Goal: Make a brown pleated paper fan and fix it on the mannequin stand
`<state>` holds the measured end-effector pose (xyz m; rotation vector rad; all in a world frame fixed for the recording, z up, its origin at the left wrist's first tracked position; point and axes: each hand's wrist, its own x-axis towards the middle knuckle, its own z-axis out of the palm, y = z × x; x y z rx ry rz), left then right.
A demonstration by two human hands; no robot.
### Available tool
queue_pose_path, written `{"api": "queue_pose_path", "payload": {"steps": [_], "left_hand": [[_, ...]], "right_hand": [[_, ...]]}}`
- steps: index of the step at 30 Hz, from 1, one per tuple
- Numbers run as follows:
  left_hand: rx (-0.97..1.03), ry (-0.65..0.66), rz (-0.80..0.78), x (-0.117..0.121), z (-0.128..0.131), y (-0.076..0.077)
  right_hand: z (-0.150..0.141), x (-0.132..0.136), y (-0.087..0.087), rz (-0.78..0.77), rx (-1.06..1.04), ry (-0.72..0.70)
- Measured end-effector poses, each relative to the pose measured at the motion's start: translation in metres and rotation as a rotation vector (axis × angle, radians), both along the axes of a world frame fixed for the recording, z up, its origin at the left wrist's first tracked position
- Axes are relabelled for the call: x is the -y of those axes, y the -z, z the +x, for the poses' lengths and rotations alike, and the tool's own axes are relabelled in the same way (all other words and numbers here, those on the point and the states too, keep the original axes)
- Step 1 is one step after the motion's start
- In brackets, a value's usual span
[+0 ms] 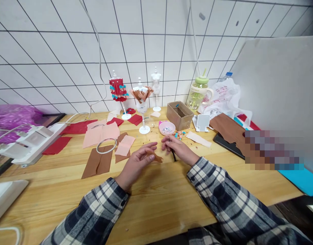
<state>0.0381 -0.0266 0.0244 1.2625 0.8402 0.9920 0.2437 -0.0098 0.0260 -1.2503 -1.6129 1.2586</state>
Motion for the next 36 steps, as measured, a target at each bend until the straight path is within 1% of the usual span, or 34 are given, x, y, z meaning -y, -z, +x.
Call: {"api": "queue_pose_path", "payload": {"steps": [2, 5, 7, 10, 11, 13, 15, 18, 19, 21, 23, 24, 25, 26, 27, 29, 32, 34, 36], "left_hand": [[-0.057, 0.035, 0.041, 0.005, 0.005, -0.003], [-0.132, 0.040, 0.111, 0.008, 0.010, -0.002], [-0.160, 0.083, 0.106, 0.009, 0.013, 0.001], [-0.178, 0.154, 0.050, 0.011, 0.014, 0.005], [-0.192, 0.147, 0.044, 0.011, 0.014, 0.006], [-0.238, 0.091, 0.063, 0.010, 0.013, 0.008], [-0.295, 0.019, 0.078, 0.008, 0.011, 0.010], [-0.392, -0.049, 0.078, 0.003, 0.007, 0.009], [-0.399, -0.062, 0.066, 0.001, 0.007, 0.009], [-0.354, -0.088, 0.021, -0.001, 0.006, 0.009], [-0.281, -0.100, -0.012, -0.001, 0.006, 0.010], [-0.264, -0.099, -0.009, -0.001, 0.006, 0.010], [-0.268, -0.092, 0.009, -0.001, 0.006, 0.011], [-0.294, -0.083, 0.042, -0.001, 0.006, 0.012], [-0.342, -0.070, 0.090, 0.000, 0.006, 0.012], [-0.472, -0.030, 0.218, 0.000, 0.004, 0.014], [-0.643, 0.045, 0.390, 0.000, 0.000, 0.015], [-0.689, 0.087, 0.439, -0.001, -0.002, 0.015], [-0.702, 0.130, 0.453, -0.002, -0.004, 0.016]], "right_hand": [[-0.005, 0.003, -0.001, 0.122, -0.054, -0.014], [-0.012, 0.008, 0.001, 0.333, 0.023, -0.035], [-0.016, 0.010, 0.002, 0.401, 0.048, -0.016], [-0.020, 0.012, 0.004, 0.369, 0.011, 0.019], [-0.020, 0.011, 0.005, 0.343, -0.006, 0.021], [-0.016, 0.008, 0.007, 0.290, -0.030, 0.061], [-0.008, 0.001, 0.009, 0.209, -0.065, 0.192], [0.008, -0.008, 0.011, 0.076, -0.155, 0.475], [0.011, -0.011, 0.011, 0.058, -0.172, 0.511], [0.013, -0.011, 0.011, 0.037, -0.190, 0.486], [0.007, -0.007, 0.010, 0.035, -0.187, 0.374], [0.002, -0.004, 0.010, 0.046, -0.172, 0.293], [-0.004, -0.001, 0.011, 0.067, -0.139, 0.211], [-0.010, 0.002, 0.011, 0.088, -0.111, 0.161], [-0.015, 0.004, 0.012, 0.089, -0.102, 0.144], [-0.020, 0.007, 0.013, 0.068, -0.107, 0.169], [-0.019, 0.007, 0.012, 0.032, -0.143, 0.213], [-0.014, 0.005, 0.009, 0.030, -0.182, 0.210], [-0.006, 0.003, 0.004, -0.026, -0.290, 0.222]]}}
